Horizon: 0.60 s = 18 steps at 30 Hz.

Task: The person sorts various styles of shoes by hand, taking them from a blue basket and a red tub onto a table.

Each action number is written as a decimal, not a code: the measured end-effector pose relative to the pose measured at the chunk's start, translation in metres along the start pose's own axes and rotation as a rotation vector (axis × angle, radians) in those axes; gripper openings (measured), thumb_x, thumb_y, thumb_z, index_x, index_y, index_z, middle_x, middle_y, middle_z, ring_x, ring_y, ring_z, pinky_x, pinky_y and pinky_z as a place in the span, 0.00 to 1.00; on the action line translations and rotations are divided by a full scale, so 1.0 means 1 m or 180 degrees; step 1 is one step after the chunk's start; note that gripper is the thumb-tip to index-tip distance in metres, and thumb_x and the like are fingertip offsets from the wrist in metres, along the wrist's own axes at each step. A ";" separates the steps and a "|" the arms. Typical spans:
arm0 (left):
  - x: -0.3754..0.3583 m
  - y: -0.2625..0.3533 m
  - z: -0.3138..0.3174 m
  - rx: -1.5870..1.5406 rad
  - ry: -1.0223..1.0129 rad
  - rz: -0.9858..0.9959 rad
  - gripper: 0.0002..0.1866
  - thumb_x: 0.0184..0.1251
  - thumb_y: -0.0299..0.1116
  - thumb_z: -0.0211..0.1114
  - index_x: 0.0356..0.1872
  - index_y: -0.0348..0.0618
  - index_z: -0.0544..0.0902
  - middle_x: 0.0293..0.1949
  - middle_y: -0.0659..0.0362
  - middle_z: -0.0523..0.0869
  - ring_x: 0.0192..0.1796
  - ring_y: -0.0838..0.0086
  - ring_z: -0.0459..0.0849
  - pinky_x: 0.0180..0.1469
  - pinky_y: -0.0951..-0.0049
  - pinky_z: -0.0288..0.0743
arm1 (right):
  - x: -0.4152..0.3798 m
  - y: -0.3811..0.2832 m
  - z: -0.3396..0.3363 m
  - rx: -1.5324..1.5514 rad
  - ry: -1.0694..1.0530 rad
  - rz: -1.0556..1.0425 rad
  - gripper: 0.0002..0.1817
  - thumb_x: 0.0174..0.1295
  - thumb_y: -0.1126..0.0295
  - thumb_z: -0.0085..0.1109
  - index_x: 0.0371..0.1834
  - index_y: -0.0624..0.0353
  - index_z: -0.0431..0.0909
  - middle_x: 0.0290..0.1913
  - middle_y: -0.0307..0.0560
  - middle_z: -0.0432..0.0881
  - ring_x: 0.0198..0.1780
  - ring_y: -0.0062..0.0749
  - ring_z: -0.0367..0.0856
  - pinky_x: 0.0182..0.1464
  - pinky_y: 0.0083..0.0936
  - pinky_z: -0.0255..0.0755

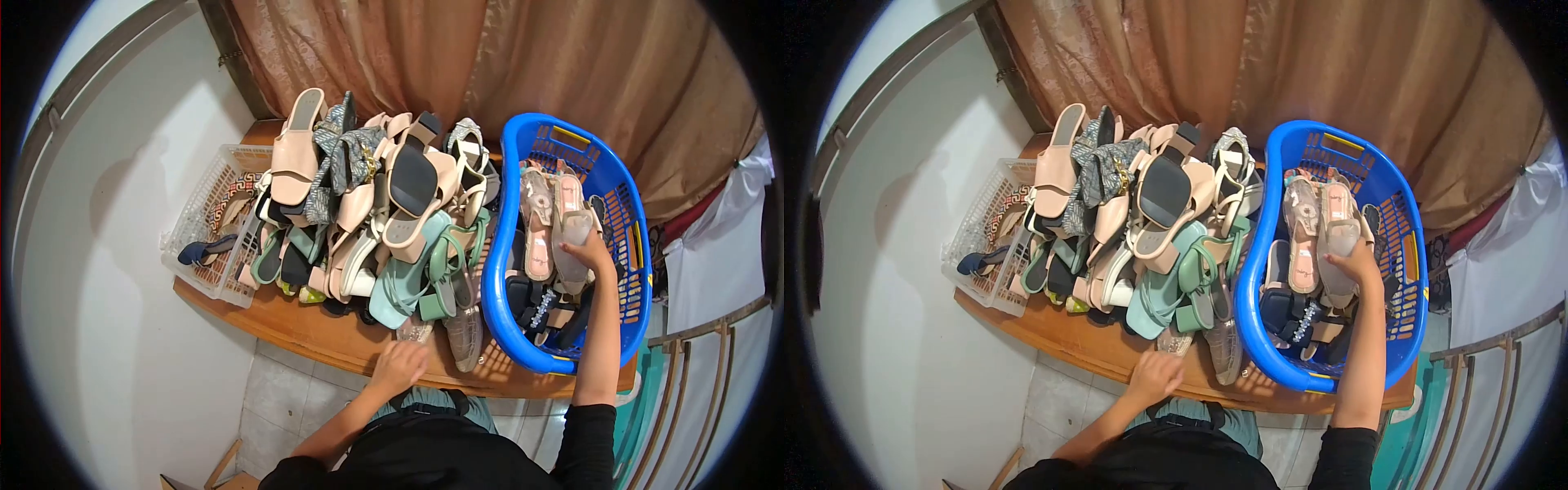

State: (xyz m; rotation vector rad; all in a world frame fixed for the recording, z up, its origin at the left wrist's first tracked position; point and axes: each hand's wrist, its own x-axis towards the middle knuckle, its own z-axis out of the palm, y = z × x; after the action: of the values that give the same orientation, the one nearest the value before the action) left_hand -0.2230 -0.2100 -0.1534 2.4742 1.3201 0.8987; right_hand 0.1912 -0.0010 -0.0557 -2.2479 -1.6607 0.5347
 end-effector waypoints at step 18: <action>0.056 0.002 0.071 0.0402 -0.0961 0.1750 0.18 0.54 0.36 0.57 0.49 0.59 0.78 0.56 0.66 0.73 0.67 0.67 0.63 0.69 0.46 0.51 | -0.011 -0.001 -0.004 0.0669 -0.0123 -0.0366 0.50 0.27 0.64 0.82 0.60 0.59 0.65 0.55 0.49 0.77 0.57 0.38 0.75 0.59 0.31 0.67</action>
State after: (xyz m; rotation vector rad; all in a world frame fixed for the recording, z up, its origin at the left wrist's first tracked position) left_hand -0.1553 -0.1585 -0.1855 2.9848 0.6239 0.5042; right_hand 0.1897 -0.0116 -0.0501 -1.9925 -1.6559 0.6929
